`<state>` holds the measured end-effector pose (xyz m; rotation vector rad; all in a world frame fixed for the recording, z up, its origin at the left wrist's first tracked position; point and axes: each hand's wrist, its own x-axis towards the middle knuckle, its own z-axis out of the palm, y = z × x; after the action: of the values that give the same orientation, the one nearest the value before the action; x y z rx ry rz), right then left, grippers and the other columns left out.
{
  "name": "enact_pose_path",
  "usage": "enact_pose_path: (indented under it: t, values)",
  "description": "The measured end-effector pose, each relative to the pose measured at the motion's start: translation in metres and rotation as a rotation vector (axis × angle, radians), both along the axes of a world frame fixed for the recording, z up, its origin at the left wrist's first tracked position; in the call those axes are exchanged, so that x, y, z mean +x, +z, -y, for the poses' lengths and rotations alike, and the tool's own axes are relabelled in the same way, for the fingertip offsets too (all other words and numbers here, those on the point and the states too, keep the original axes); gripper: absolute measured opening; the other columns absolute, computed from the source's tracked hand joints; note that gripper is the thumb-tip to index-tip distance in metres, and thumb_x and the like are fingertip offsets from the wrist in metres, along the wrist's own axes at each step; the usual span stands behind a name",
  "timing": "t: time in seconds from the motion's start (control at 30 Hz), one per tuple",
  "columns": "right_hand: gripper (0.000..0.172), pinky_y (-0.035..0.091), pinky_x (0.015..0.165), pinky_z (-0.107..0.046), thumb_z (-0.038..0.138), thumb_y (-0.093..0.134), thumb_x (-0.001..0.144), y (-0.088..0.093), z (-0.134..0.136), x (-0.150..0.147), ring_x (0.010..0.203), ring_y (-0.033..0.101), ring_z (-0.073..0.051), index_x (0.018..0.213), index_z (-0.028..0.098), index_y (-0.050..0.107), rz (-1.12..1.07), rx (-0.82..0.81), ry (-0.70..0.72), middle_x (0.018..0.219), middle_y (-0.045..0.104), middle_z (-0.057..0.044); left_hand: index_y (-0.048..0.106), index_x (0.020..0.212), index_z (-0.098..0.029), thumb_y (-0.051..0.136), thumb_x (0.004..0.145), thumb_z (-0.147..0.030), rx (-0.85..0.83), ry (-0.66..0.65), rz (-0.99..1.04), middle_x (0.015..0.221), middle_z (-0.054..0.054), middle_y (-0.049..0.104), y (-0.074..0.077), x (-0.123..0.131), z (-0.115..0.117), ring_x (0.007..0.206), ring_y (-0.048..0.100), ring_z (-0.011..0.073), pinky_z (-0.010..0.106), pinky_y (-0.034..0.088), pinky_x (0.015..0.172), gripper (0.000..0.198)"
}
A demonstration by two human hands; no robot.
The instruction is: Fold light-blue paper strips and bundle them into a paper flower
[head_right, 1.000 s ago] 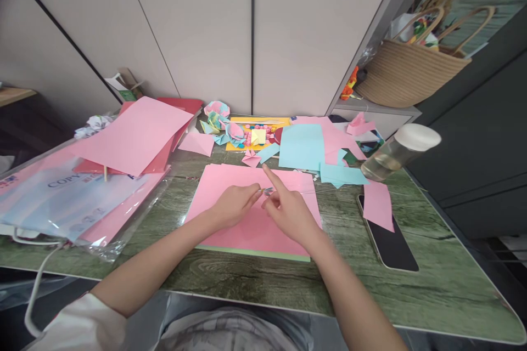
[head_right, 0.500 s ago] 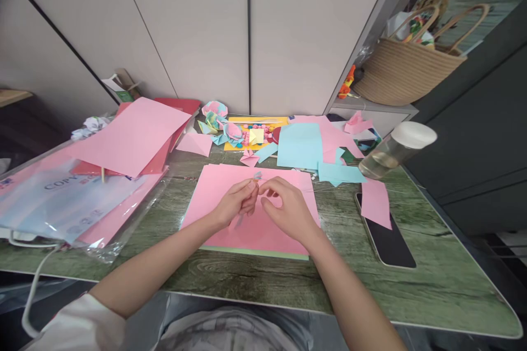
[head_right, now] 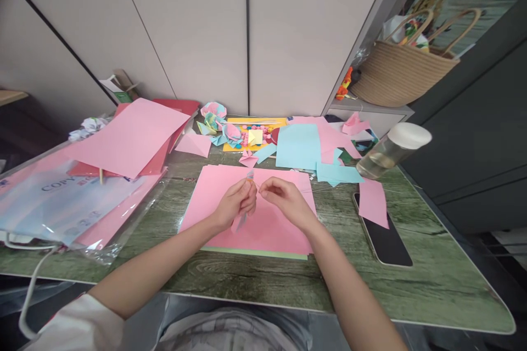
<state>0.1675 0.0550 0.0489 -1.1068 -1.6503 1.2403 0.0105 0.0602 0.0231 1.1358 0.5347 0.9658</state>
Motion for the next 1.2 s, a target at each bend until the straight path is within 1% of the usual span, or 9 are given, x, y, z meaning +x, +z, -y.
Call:
enact_pose_path:
  t: [0.07, 0.13, 0.27, 0.4, 0.57, 0.73, 0.87, 1.07, 1.2]
  values:
    - [0.006, 0.04, 0.07, -0.028, 0.021, 0.045, 0.071, 0.002, -0.001, 0.004, 0.074, 0.048, -0.014, 0.068, 0.019, 0.049, -0.202, -0.147, 0.076, 0.073, 0.05, -0.002, 0.034, 0.065, -0.018, 0.034, 0.084, -0.045, 0.09, 0.025, -0.099, 0.048, -0.009, 0.026, -0.002, -0.001, -0.001, 0.04, 0.028, 0.0053, 0.023, 0.039, 0.048, 0.034]
    - [0.007, 0.041, 0.07, -0.03, 0.021, 0.041, 0.069, 0.004, -0.001, 0.007, 0.072, 0.048, -0.015, 0.066, 0.019, 0.047, -0.329, -0.259, 0.09, 0.07, 0.047, -0.002, 0.033, 0.064, -0.018, 0.03, 0.085, -0.047, 0.182, 0.049, -0.227, 0.05, -0.007, 0.029, -0.002, -0.002, 0.0, 0.044, 0.033, 0.0066, 0.023, 0.039, 0.051, 0.035]
    - [0.017, 0.042, 0.065, -0.03, 0.023, 0.038, 0.07, 0.005, 0.001, 0.009, 0.064, 0.046, -0.014, 0.074, 0.018, 0.054, -0.363, -0.421, 0.091, 0.064, 0.044, -0.003, 0.037, 0.066, -0.018, 0.024, 0.086, -0.045, 0.495, 0.102, -0.624, 0.054, -0.004, 0.041, 0.0, -0.011, -0.004, 0.052, 0.042, 0.0089, 0.023, 0.036, 0.055, 0.036]
    - [0.038, 0.043, 0.067, -0.029, 0.022, 0.036, 0.071, 0.008, 0.003, 0.01, 0.071, 0.049, -0.015, 0.1, 0.015, 0.06, -0.386, -0.451, 0.115, 0.07, 0.05, -0.005, 0.045, 0.077, -0.017, 0.019, 0.089, -0.036, 0.849, 0.149, -1.007, 0.065, 0.0, 0.052, -0.001, -0.024, -0.017, 0.059, 0.048, 0.0121, 0.024, 0.034, 0.058, 0.034]
    - [0.042, 0.042, 0.078, -0.032, 0.019, 0.044, 0.071, 0.011, 0.005, 0.009, 0.081, 0.055, -0.014, 0.111, 0.02, 0.056, -0.314, -0.378, 0.163, 0.086, 0.06, -0.005, 0.049, 0.089, -0.018, 0.027, 0.086, -0.022, 1.171, 0.139, -1.411, 0.075, 0.005, 0.058, 0.004, -0.033, -0.028, 0.068, 0.054, 0.0168, 0.026, 0.035, 0.057, 0.022]
    - [0.05, 0.037, 0.09, -0.044, 0.021, 0.052, 0.074, 0.009, 0.008, 0.003, 0.082, 0.06, -0.017, 0.123, 0.024, 0.045, -0.153, -0.313, 0.139, 0.106, 0.061, -0.005, 0.047, 0.099, -0.016, 0.033, 0.081, -0.014, 1.223, 0.134, -1.628, 0.077, 0.006, 0.057, 0.009, -0.027, -0.021, 0.068, 0.057, 0.0175, 0.027, 0.037, 0.057, 0.022]
    - [0.054, 0.033, 0.096, -0.048, 0.021, 0.051, 0.074, 0.008, 0.011, -0.003, 0.085, 0.062, -0.018, 0.127, 0.026, 0.04, -0.092, -0.264, 0.122, 0.109, 0.061, -0.004, 0.045, 0.103, -0.014, 0.032, 0.083, -0.017, 1.21, 0.141, -1.682, 0.075, 0.007, 0.056, 0.009, -0.021, -0.014, 0.066, 0.057, 0.0175, 0.028, 0.038, 0.056, 0.024]
    - [0.041, 0.037, 0.091, -0.051, 0.03, 0.051, 0.077, 0.001, 0.009, -0.004, 0.067, 0.065, -0.019, 0.117, 0.021, 0.05, -0.089, -0.223, 0.025, 0.102, 0.064, -0.006, 0.045, 0.101, -0.016, 0.031, 0.084, -0.016, 1.215, 0.117, -1.659, 0.076, 0.007, 0.056, 0.01, -0.022, -0.014, 0.067, 0.057, 0.0168, 0.028, 0.038, 0.057, 0.022]
    - [0.034, 0.043, 0.084, -0.047, 0.031, 0.047, 0.078, -0.001, 0.008, -0.002, 0.059, 0.064, -0.017, 0.108, 0.016, 0.053, -0.089, -0.286, 0.017, 0.097, 0.065, -0.008, 0.046, 0.098, -0.017, 0.032, 0.084, -0.016, 1.244, 0.088, -1.632, 0.076, 0.006, 0.055, 0.01, -0.022, -0.013, 0.069, 0.058, 0.0173, 0.027, 0.038, 0.057, 0.02]
